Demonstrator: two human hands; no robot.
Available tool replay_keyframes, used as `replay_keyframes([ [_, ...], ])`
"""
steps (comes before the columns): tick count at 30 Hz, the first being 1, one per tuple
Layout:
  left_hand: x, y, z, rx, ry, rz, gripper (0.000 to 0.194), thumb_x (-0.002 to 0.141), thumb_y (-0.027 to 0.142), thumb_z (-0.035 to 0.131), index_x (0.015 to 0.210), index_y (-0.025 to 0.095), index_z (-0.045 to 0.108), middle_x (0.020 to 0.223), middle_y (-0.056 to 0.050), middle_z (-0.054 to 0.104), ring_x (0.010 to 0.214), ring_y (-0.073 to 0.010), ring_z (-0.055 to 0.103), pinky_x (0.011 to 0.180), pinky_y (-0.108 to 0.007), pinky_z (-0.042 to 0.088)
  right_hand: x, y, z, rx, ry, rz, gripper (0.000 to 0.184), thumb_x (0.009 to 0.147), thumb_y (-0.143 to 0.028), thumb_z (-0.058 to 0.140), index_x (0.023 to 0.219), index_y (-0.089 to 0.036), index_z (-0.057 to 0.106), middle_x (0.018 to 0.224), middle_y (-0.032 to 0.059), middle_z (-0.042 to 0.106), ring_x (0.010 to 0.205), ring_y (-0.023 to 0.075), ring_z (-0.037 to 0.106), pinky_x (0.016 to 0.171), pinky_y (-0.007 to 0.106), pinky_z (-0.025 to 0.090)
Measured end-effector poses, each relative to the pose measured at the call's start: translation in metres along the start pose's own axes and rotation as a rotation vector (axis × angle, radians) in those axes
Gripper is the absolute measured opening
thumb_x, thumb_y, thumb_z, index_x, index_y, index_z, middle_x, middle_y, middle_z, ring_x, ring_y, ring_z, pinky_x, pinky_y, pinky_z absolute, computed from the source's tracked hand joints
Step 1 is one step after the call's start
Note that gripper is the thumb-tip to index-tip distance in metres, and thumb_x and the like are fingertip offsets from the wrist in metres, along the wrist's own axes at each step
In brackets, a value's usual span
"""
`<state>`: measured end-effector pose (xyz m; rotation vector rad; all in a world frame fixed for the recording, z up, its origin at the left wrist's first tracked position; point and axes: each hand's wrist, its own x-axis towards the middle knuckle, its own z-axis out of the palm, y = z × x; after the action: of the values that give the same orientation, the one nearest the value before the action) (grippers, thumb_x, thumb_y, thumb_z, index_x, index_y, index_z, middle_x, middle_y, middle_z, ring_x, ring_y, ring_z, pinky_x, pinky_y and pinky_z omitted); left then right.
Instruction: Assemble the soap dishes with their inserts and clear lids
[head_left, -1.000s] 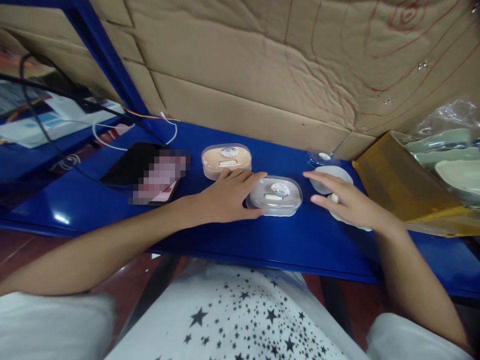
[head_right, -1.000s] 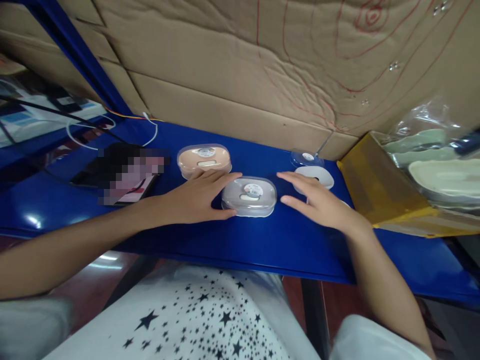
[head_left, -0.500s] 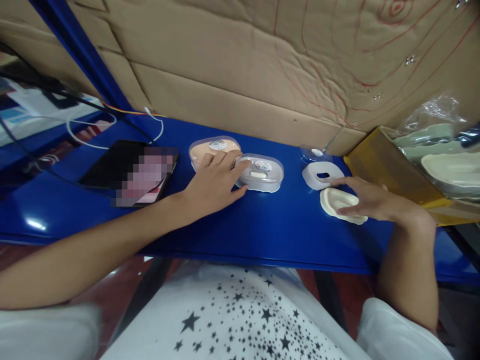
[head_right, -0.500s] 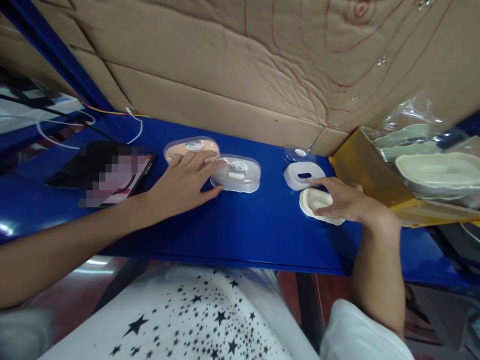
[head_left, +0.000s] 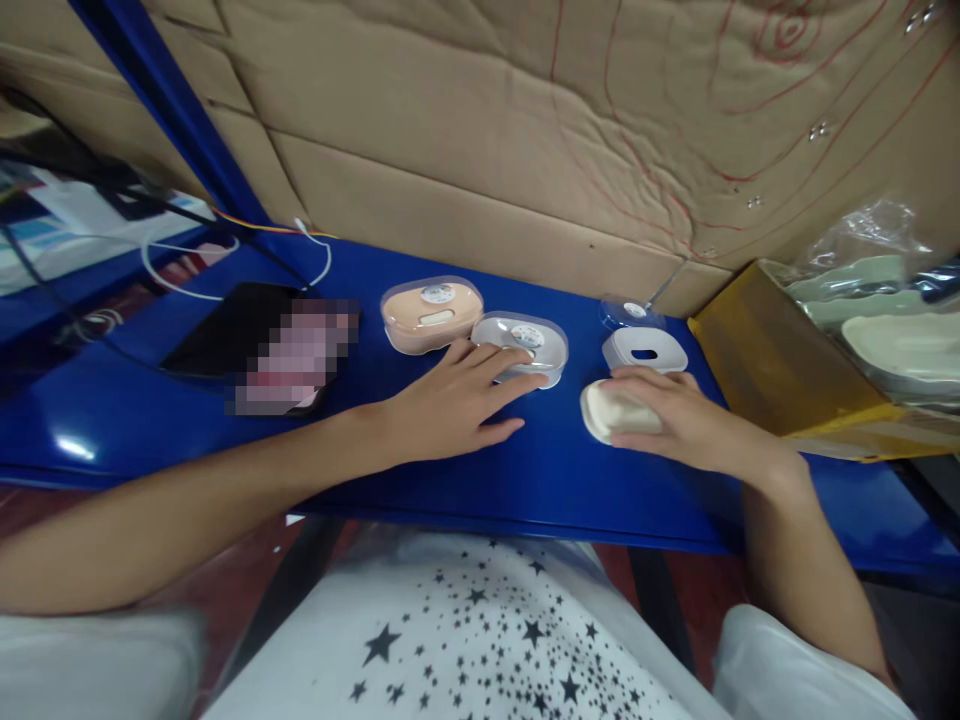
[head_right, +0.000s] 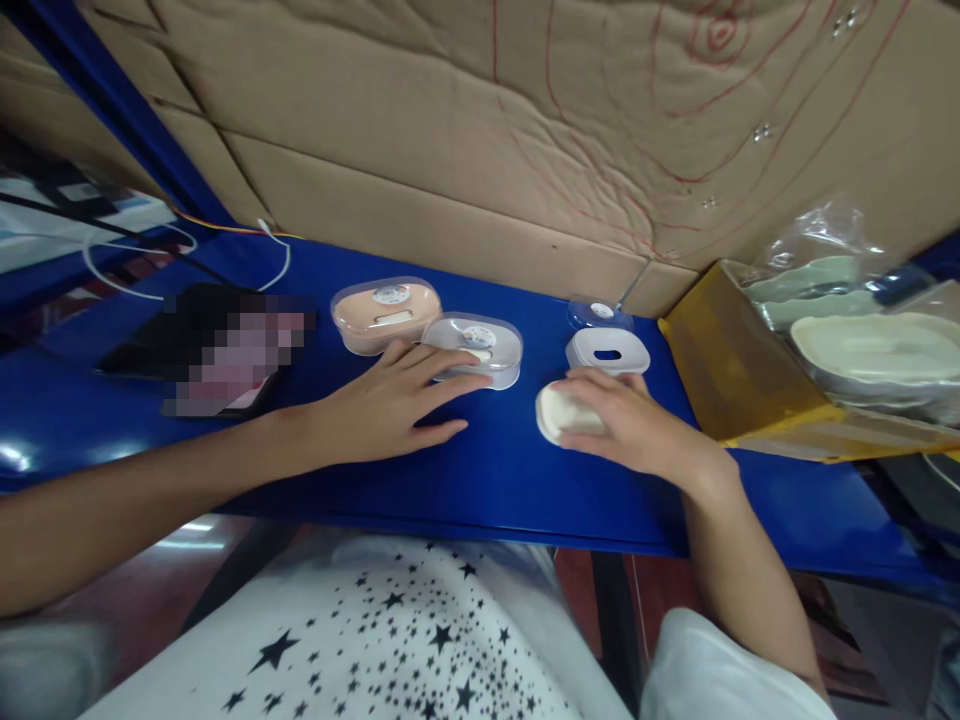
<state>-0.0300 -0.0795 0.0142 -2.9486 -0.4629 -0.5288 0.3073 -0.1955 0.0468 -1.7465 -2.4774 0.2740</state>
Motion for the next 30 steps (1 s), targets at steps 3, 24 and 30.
replay_keyframes([
  [3, 0.000, -0.001, -0.001, -0.049, -0.021, 0.070, 0.051, 0.111, 0.042, 0.059, 0.158, 0.021, 0.056, 0.162, -0.017, 0.055, 0.137, -0.0384, 0.058, 0.116, -0.056, 0.041, 0.015, -0.019, 0.001, 0.098, 0.060, -0.122, 0.063, 0.102, -0.067, 0.063, 0.157, -0.038, 0.055, 0.173, 0.0081, 0.048, 0.160, 0.0385, 0.044, 0.127, 0.065, 0.040],
  [24, -0.002, 0.001, -0.012, -0.006, -0.052, 0.070, 0.054, 0.097, 0.066, 0.074, 0.126, 0.021, 0.075, 0.134, -0.014, 0.075, 0.126, -0.0370, 0.064, 0.111, -0.057, 0.037, 0.013, 0.069, -0.008, -0.025, 0.082, 0.230, 0.105, 0.085, -0.080, 0.073, 0.172, -0.037, 0.032, 0.182, 0.0110, 0.032, 0.168, 0.0428, 0.027, 0.130, 0.072, 0.026],
  [30, -0.005, 0.005, -0.013, -0.040, -0.117, 0.055, 0.058, 0.092, 0.057, 0.078, 0.138, 0.024, 0.066, 0.142, -0.013, 0.071, 0.135, -0.0366, 0.059, 0.120, -0.061, 0.031, 0.018, 0.076, -0.002, -0.033, 0.127, 0.237, 0.098, 0.087, -0.078, 0.069, 0.168, -0.030, 0.043, 0.172, 0.0128, 0.049, 0.158, 0.0416, 0.045, 0.130, 0.063, 0.034],
])
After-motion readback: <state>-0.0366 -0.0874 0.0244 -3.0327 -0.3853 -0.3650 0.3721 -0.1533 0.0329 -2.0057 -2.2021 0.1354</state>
